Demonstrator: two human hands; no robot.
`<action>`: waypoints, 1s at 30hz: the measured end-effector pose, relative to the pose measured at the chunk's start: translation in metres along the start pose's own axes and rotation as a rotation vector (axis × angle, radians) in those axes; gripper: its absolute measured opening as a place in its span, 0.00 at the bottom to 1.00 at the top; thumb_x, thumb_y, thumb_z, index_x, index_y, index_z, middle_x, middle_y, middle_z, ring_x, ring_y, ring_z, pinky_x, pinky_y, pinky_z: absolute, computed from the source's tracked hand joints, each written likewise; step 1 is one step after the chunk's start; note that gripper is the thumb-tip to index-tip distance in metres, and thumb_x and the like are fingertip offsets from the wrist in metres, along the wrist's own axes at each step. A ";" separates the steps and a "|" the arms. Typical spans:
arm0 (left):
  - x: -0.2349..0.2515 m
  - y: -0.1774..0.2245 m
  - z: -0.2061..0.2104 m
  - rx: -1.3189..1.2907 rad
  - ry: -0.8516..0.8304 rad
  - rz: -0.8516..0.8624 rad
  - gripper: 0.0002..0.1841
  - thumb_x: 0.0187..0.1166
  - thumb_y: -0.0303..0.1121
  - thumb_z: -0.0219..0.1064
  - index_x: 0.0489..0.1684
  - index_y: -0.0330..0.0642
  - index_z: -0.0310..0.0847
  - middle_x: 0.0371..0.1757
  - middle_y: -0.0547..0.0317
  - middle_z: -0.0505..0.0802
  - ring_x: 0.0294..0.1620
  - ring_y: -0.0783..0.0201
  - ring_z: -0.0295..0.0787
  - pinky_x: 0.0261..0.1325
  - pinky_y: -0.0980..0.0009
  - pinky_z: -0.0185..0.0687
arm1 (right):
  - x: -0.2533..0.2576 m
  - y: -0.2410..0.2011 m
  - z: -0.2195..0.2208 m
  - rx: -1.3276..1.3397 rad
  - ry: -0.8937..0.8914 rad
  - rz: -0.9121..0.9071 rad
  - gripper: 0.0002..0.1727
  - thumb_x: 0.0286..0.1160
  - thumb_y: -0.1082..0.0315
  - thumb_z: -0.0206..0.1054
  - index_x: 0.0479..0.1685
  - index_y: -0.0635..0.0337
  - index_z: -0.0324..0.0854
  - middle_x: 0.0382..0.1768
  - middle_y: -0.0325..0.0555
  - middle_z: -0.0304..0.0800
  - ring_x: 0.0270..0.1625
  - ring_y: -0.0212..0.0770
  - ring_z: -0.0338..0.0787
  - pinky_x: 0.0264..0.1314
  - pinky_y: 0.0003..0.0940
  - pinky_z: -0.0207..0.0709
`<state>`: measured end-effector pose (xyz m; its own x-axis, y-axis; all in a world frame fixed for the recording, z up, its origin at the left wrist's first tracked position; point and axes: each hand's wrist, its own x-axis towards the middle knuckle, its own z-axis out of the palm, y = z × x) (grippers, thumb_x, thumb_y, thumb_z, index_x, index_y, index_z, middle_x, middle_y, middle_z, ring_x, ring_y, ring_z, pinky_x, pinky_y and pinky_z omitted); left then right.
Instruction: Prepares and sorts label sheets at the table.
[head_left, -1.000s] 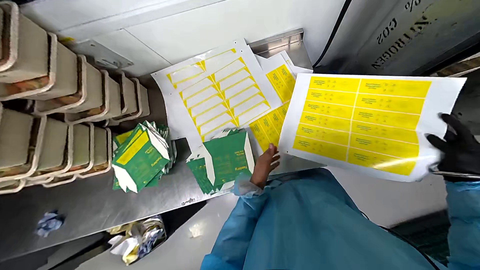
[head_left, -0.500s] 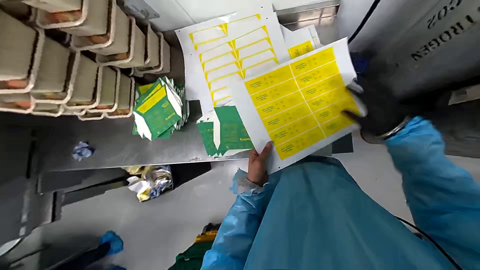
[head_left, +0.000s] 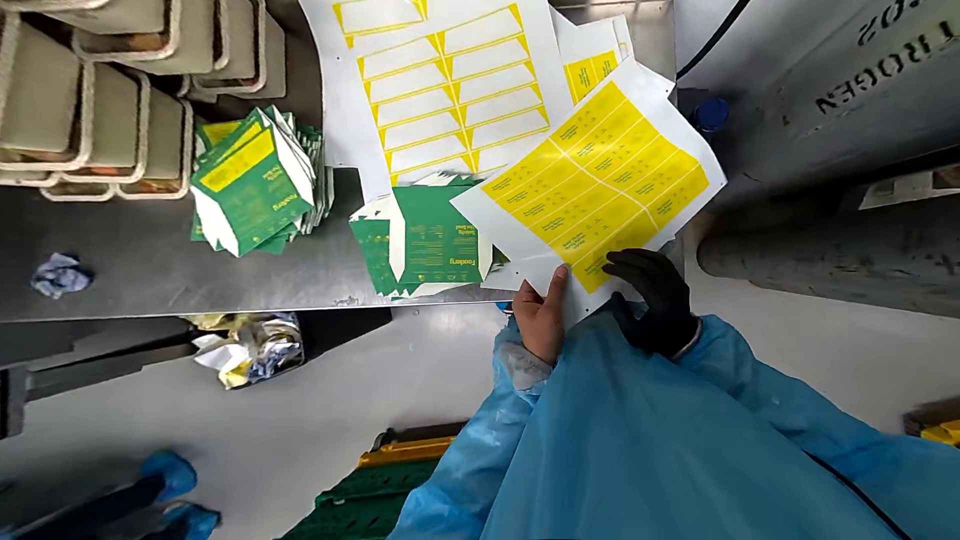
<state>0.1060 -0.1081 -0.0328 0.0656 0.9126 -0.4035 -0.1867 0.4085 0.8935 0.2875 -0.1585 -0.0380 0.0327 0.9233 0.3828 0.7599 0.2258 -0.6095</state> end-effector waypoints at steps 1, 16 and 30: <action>-0.003 0.000 0.004 -0.004 0.002 0.027 0.11 0.81 0.32 0.72 0.55 0.38 0.85 0.43 0.52 0.96 0.40 0.60 0.96 0.48 0.60 0.95 | 0.007 -0.013 -0.008 0.014 -0.001 0.063 0.20 0.74 0.58 0.69 0.61 0.56 0.89 0.65 0.44 0.91 0.72 0.46 0.86 0.77 0.47 0.77; -0.016 -0.005 0.042 -0.175 -0.135 0.015 0.08 0.76 0.22 0.74 0.49 0.34 0.87 0.42 0.52 0.96 0.41 0.63 0.95 0.51 0.64 0.93 | 0.009 -0.031 -0.029 0.185 0.047 0.390 0.08 0.75 0.63 0.74 0.46 0.53 0.96 0.42 0.36 0.98 0.41 0.26 0.93 0.45 0.23 0.89; -0.017 -0.002 0.045 -0.210 -0.214 -0.023 0.10 0.78 0.25 0.72 0.53 0.35 0.85 0.44 0.50 0.95 0.43 0.61 0.95 0.52 0.62 0.93 | 0.004 -0.035 -0.030 0.174 0.141 0.355 0.08 0.72 0.63 0.77 0.45 0.54 0.95 0.41 0.38 0.97 0.40 0.27 0.93 0.41 0.23 0.88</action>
<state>0.1495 -0.1231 -0.0186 0.2730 0.8952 -0.3522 -0.3799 0.4367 0.8155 0.2810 -0.1723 0.0054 0.3705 0.9043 0.2120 0.5648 -0.0381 -0.8244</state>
